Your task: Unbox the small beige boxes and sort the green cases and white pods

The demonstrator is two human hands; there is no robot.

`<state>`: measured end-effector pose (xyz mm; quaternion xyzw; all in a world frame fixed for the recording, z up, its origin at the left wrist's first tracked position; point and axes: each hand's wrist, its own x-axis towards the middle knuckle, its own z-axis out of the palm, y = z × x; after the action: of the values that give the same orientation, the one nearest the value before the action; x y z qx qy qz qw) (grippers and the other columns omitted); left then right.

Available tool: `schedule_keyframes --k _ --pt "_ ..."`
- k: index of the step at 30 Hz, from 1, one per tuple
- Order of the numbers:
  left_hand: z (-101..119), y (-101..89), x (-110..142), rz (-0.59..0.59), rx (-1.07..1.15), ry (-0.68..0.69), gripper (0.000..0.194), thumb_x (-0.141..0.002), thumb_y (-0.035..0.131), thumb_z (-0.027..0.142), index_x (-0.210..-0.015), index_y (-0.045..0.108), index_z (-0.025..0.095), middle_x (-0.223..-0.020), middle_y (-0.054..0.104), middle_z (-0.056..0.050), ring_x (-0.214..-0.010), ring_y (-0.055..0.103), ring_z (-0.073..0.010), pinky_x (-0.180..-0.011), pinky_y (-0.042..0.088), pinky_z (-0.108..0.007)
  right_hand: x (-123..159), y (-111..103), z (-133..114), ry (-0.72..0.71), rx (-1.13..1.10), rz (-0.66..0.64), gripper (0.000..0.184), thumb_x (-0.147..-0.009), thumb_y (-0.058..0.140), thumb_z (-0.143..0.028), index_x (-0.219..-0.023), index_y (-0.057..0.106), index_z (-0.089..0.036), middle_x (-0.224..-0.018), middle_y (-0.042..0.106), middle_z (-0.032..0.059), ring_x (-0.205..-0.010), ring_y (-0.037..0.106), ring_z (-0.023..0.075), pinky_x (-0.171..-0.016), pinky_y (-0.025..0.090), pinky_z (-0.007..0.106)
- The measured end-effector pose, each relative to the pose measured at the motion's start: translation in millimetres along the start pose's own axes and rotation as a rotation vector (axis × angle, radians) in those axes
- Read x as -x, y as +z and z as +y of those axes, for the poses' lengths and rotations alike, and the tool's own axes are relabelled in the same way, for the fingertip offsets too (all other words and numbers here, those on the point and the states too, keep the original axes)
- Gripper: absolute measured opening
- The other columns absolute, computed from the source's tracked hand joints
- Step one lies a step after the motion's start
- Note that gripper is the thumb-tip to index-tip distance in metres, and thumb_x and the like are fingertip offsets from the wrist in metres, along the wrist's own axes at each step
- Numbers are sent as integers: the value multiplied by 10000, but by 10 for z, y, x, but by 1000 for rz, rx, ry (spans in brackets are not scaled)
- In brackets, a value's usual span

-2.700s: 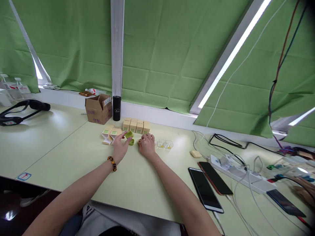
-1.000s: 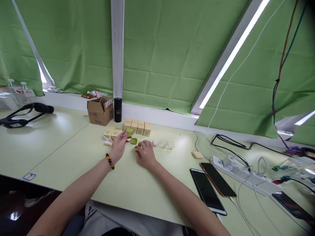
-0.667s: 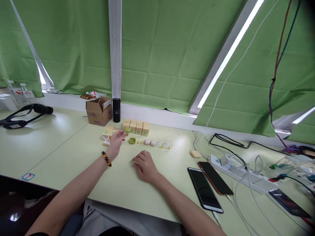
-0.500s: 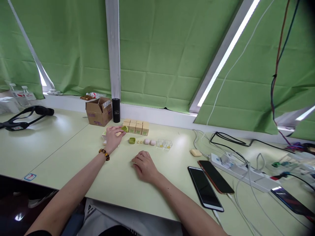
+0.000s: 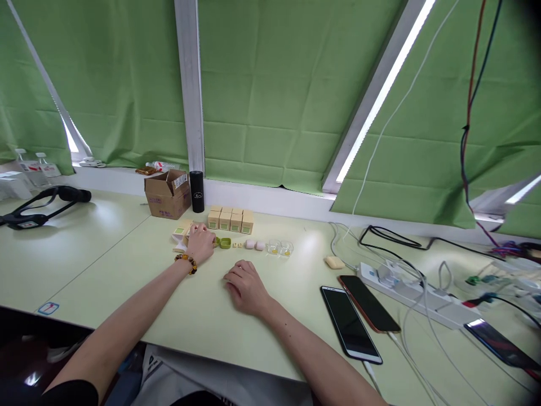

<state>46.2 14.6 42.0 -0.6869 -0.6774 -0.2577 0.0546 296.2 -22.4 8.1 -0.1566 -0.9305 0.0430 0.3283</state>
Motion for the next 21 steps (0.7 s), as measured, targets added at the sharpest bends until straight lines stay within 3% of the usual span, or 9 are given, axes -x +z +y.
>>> schedule_keyframes --k 2,9,15,21 --pt "-8 18 -6 -18 -13 -4 42 -745 713 237 -786 722 237 -823 708 -167 -1163 520 -413 -1071 223 -582 0 -3 -3 1 4 2 154 -905 630 -138 -1017 696 -220 -935 701 71 -1008 513 260 -867 400 405" --pt "-1 65 -58 -81 -22 4 383 -694 755 281 -1066 689 219 -1095 728 -199 -1303 436 -463 -1110 174 -610 -1 -13 -4 9 -25 -5 158 -911 606 -137 -1010 703 -213 -931 701 74 -1002 503 264 -873 404 417" --pt "8 180 -159 -160 0 38 306 -741 780 446 -953 706 237 -1085 731 -171 -1273 459 -434 -1074 245 -562 -9 -17 -3 10 -23 -9 155 -926 596 -144 -1016 703 -210 -928 699 76 -991 503 262 -869 403 415" --pt "17 221 -242 -236 -31 47 226 -797 728 377 -987 746 255 -1116 739 -151 -1276 459 -401 -1052 262 -532 -7 -17 -2 7 -25 -16 153 -922 607 -144 -1018 707 -210 -937 702 75 -1007 505 263 -879 402 416"
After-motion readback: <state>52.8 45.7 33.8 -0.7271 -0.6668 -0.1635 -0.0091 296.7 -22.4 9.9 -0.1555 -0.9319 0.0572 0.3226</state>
